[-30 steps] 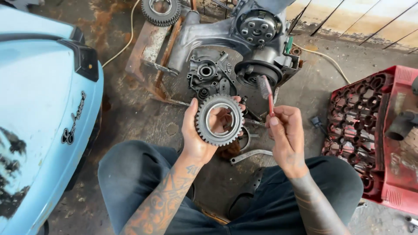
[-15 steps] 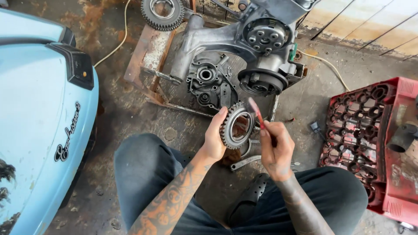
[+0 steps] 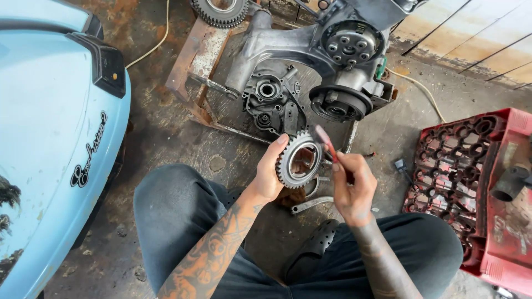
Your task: Cleaning a motorcycle engine gear using a small brush
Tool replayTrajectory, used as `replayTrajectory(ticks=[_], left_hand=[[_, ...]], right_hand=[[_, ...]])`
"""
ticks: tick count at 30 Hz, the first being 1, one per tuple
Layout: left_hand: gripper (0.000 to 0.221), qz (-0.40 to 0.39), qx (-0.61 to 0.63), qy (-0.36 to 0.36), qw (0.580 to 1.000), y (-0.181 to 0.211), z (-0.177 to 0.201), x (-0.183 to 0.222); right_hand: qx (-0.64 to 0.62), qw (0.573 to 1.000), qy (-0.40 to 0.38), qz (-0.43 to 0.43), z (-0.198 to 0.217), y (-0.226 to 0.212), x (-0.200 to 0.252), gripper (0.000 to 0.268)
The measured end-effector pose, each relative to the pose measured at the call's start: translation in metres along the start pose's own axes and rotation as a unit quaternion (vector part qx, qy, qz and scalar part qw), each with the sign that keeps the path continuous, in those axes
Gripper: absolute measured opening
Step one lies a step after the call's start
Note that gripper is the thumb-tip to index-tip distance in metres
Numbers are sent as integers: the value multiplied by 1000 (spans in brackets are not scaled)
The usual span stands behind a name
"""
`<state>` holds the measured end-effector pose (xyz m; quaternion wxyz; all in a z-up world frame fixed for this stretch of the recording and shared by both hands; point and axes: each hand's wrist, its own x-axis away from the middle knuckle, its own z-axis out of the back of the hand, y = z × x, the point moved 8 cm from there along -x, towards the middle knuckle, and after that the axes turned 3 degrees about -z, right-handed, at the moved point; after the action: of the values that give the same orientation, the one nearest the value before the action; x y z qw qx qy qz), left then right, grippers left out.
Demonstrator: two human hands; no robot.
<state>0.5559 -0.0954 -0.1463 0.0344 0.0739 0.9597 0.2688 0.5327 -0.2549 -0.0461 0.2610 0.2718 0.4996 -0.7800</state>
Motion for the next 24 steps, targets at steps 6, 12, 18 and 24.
replayTrajectory(ticks=[6,12,18,24], left_hand=[[64,22,6,-49,999,37,-77,7],[67,24,53,-3,998,29,-49,8],[71,59,94,40,993,10,-33,9],[69,84,35,82,993,5,-19,8]], right_hand=[[-56,994,-12,-90,-6,-16,-2,19],[15,997,-62,-45,-13,-15,-13,21],[-43,986,-149,-68,-18,-6,0,24],[-115,967,-193,-117,-19,-6,-5,24]])
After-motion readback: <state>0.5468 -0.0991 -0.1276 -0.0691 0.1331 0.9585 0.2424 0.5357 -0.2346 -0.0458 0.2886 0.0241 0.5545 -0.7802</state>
